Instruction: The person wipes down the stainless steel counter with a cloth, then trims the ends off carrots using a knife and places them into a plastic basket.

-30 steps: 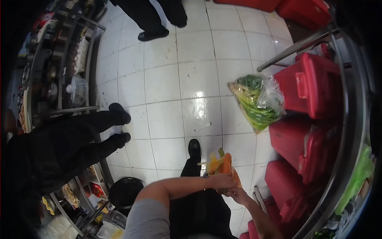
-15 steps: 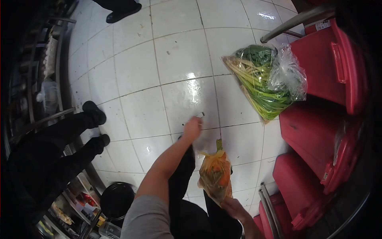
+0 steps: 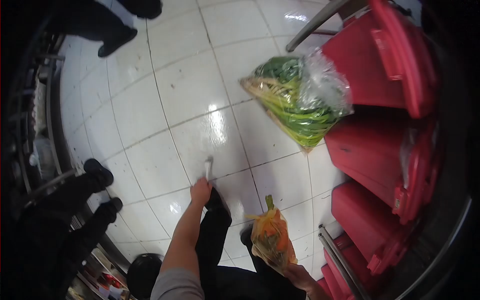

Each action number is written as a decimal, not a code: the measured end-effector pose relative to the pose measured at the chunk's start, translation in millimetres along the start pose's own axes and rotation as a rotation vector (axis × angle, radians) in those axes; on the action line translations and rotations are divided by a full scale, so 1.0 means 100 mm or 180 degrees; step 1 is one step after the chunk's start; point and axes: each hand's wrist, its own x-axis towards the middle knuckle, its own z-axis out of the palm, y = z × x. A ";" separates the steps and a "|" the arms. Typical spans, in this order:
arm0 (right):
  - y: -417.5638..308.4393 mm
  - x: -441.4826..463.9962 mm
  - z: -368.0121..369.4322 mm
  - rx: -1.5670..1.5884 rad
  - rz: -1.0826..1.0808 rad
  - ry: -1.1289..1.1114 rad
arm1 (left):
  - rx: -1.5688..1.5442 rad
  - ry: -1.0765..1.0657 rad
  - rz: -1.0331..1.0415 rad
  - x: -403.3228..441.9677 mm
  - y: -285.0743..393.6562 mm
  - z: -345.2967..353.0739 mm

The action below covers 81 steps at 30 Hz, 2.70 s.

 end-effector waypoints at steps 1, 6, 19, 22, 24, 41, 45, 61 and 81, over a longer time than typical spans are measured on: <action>0.05 -0.15 -0.01 -0.0038 0.0098 0.0011 | -0.0142 -0.0049 -0.0024 -0.20 -0.07 -0.11; 0.18 -0.99 0.04 0.0204 0.0220 0.0213 | -0.0524 -0.0072 -0.0104 -1.43 -0.05 -1.07; 0.49 -3.31 1.14 0.2280 0.0109 0.2093 | -0.0483 -0.2225 0.3932 -4.40 3.41 -3.56; 0.68 -3.86 1.61 0.2978 0.0115 0.2636 | -0.0129 -0.2534 0.4918 -5.42 4.39 -3.81; 0.85 -4.06 1.82 0.3174 0.0068 0.2904 | -0.0050 -0.2603 0.5509 -5.96 4.93 -3.67; 1.62 -6.34 2.91 0.5833 -0.0526 0.6666 | 0.1199 -0.0545 0.5765 -7.88 7.30 -1.70; 1.59 -7.34 2.46 0.5525 -0.1032 0.6679 | 0.1032 -0.2985 0.5352 -8.07 6.53 -1.18; 4.03 -7.82 0.66 0.4857 -0.3037 0.4737 | -0.1000 -0.3458 0.3631 -8.79 7.29 -1.08; 6.76 -8.23 0.08 -0.0817 0.0812 0.5494 | -0.1917 0.1297 0.5070 -10.76 6.56 0.00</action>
